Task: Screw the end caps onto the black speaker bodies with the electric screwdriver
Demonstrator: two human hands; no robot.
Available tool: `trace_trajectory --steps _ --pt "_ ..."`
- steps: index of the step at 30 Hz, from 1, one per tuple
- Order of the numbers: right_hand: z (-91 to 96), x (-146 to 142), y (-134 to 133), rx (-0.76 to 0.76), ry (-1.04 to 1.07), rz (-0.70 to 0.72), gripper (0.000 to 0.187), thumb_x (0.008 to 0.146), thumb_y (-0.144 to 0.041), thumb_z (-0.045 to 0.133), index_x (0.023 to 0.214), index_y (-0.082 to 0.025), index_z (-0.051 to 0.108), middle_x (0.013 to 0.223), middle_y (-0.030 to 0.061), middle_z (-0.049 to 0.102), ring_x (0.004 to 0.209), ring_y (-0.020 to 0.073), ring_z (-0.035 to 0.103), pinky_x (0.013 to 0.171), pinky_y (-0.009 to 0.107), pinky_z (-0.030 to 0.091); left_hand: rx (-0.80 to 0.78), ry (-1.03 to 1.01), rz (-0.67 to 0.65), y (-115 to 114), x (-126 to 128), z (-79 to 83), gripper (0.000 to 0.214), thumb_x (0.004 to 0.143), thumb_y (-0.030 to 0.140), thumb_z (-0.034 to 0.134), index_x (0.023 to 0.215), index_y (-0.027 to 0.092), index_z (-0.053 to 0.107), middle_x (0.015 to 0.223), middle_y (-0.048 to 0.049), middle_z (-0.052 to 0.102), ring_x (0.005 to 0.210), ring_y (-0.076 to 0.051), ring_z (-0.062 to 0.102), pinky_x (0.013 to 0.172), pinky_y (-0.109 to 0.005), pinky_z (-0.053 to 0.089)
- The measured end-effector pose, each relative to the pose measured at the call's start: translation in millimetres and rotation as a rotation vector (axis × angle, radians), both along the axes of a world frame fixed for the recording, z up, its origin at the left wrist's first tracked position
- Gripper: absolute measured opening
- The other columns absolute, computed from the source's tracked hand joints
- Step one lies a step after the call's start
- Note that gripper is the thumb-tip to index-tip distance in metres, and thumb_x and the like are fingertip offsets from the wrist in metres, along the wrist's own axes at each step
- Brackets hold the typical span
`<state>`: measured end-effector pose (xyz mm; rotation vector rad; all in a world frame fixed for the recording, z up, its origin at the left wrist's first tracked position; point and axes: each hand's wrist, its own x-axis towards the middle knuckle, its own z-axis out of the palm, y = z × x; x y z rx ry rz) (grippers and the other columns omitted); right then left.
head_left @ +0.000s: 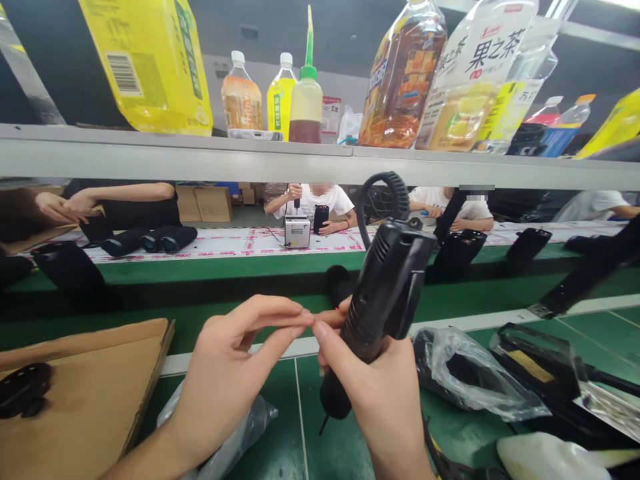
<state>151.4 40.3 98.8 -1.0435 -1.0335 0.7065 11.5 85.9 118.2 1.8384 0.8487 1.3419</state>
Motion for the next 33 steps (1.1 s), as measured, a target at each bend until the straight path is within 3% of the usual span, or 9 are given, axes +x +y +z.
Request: trace_trajectory --steps 4,8,11,15,21,26,33 --pt "0.6 2 1 -0.012 0.001 0.014 0.039 0.084 -0.037 0.07 0.098 -0.007 0.05 0.078 0.007 0.055 0.066 0.012 0.057 0.056 0.012 0.048 0.176 0.099 0.078 -1 0 -3.3 0.013 0.08 0.021 0.073 0.09 0.03 0.076 0.092 0.0039 0.079 0.081 -0.018 0.074 0.077 -0.023 0.057" --pt "0.6 2 1 -0.021 -0.012 0.006 0.035 0.082 -0.035 0.067 0.092 -0.004 0.056 0.077 0.0082 0.055 0.069 0.0121 0.057 0.052 0.01 0.043 0.316 0.198 0.057 0 0 -7.5 0.024 0.083 0.016 0.069 0.098 0.033 0.076 0.102 0.0052 0.077 0.093 -0.019 0.073 0.088 -0.025 0.055" --pt "-0.3 4 1 -0.019 -0.023 -0.03 0.032 0.081 -0.032 0.065 0.094 -0.004 0.057 0.077 0.007 0.054 0.066 0.0101 0.054 0.054 0.01 0.044 0.312 0.229 0.027 0 1 -8.6 0.024 0.085 0.017 0.068 0.101 0.034 0.074 0.102 0.0064 0.077 0.092 -0.016 0.073 0.089 -0.022 0.054" --pt "0.7 7 1 -0.011 -0.037 -0.033 0.031 0.081 -0.032 0.063 0.092 -0.005 0.056 0.075 0.0062 0.053 0.062 0.0093 0.051 0.055 0.012 0.046 0.087 0.143 -0.059 1 3 -7.3 0.016 0.084 0.023 0.071 0.095 0.034 0.073 0.097 0.0063 0.077 0.09 -0.014 0.073 0.084 -0.019 0.056" --pt "3.3 9 -1 0.0 -0.016 0.044 0.028 0.082 -0.031 0.062 0.086 -0.006 0.05 0.071 0.0049 0.051 0.057 0.0088 0.05 0.053 0.012 0.044 -0.351 -0.141 -0.331 12 5 -7.7 0.015 0.082 0.025 0.074 0.096 0.026 0.071 0.091 -0.0007 0.078 0.089 -0.015 0.073 0.082 -0.021 0.058" --pt "2.1 11 -1 0.003 -0.003 0.101 0.03 0.085 -0.033 0.063 0.086 -0.005 0.05 0.07 0.0058 0.05 0.056 0.0089 0.05 0.053 0.012 0.044 -0.513 -0.301 -0.451 17 8 -6.8 0.018 0.078 0.018 0.077 0.095 0.021 0.072 0.089 -0.0024 0.078 0.084 -0.012 0.072 0.081 -0.018 0.056" --pt "0.1 14 1 -0.008 0.018 0.124 0.033 0.084 -0.034 0.063 0.09 -0.007 0.047 0.069 0.0056 0.05 0.055 0.0107 0.05 0.051 0.015 0.044 -0.625 -0.371 -0.544 18 8 -6.3 0.019 0.079 0.013 0.076 0.097 0.019 0.072 0.089 -0.002 0.078 0.081 -0.008 0.07 0.075 -0.013 0.053"
